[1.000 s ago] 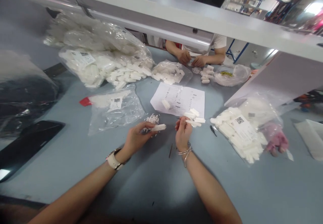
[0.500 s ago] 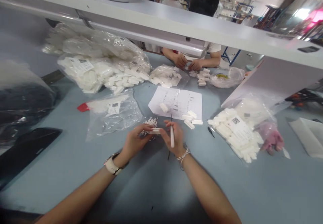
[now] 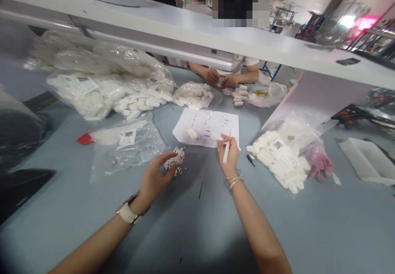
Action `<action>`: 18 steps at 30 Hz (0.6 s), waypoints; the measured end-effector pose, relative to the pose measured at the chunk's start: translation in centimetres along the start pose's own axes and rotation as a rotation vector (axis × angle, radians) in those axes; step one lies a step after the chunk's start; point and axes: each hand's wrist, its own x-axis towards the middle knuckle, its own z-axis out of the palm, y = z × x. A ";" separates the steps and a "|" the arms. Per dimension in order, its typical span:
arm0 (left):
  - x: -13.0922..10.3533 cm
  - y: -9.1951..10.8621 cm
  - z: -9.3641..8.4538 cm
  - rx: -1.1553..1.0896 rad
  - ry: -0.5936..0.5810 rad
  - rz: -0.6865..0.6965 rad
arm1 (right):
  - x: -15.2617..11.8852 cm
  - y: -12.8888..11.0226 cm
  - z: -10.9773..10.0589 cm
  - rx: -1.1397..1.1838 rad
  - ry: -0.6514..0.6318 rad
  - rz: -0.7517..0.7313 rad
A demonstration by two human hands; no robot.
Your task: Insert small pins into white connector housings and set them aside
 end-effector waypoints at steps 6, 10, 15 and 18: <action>0.1 0.3 0.0 0.041 0.003 0.045 | 3.8 2.4 -4.3 -0.409 0.129 -0.030; 0.0 0.4 0.0 0.039 -0.005 0.049 | 3.9 3.7 -4.8 -0.498 0.077 -0.021; 0.0 0.4 0.0 0.019 -0.033 0.040 | 3.6 3.1 -4.4 -0.460 0.060 -0.106; 0.0 0.3 0.0 0.001 -0.008 0.053 | 3.0 1.8 -3.6 -0.430 0.063 -0.153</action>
